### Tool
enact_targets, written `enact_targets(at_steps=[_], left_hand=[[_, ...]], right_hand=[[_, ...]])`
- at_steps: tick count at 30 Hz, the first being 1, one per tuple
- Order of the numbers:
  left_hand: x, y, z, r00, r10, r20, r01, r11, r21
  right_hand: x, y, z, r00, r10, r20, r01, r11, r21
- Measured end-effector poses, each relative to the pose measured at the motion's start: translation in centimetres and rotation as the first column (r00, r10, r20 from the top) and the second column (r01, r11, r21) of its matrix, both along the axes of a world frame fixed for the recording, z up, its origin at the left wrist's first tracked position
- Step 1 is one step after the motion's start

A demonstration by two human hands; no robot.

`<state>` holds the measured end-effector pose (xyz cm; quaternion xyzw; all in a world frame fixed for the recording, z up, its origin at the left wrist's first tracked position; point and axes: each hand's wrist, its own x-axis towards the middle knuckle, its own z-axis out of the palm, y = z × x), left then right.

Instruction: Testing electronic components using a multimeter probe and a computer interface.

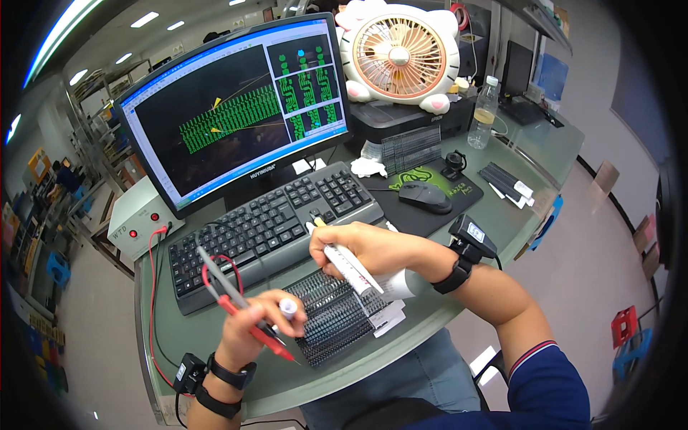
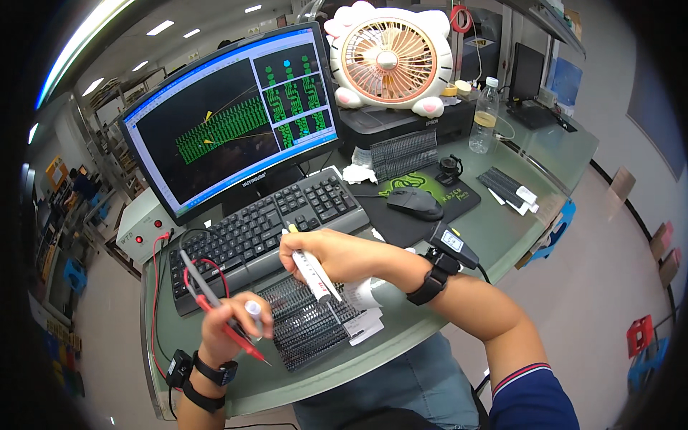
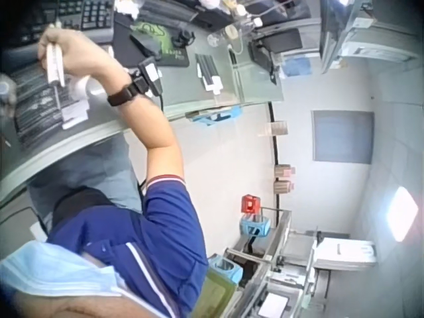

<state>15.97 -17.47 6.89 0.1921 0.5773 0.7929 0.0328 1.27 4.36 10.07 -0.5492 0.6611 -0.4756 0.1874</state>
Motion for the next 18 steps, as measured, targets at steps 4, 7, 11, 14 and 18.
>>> enact_targets(at_steps=[4,7,11,14,18], left_hand=[[-0.1,0.9,-0.3,0.999,0.003,0.036,0.004,0.98,-0.197],[-0.4,1.2,-0.4,0.996,0.045,0.072,-0.029,0.978,-0.208],[-0.6,1.0,-1.0,0.991,0.036,0.127,-0.011,0.982,-0.187],[-0.8,1.1,-0.9,0.985,0.031,0.17,0.004,0.98,-0.198],[-0.8,1.6,-0.7,0.981,0.076,0.178,-0.035,0.973,-0.226]], right_hand=[[0.0,-0.3,-1.2,0.997,-0.038,-0.074,0.037,0.999,-0.013],[-0.2,0.6,-0.9,0.958,-0.223,0.182,0.247,0.961,-0.121],[-0.6,2.3,0.0,0.924,-0.069,0.377,0.155,0.967,-0.202],[1.1,1.7,0.3,0.874,-0.125,0.47,0.191,0.977,-0.095],[1.8,1.0,-0.2,0.892,-0.072,0.446,0.127,0.987,-0.094]])
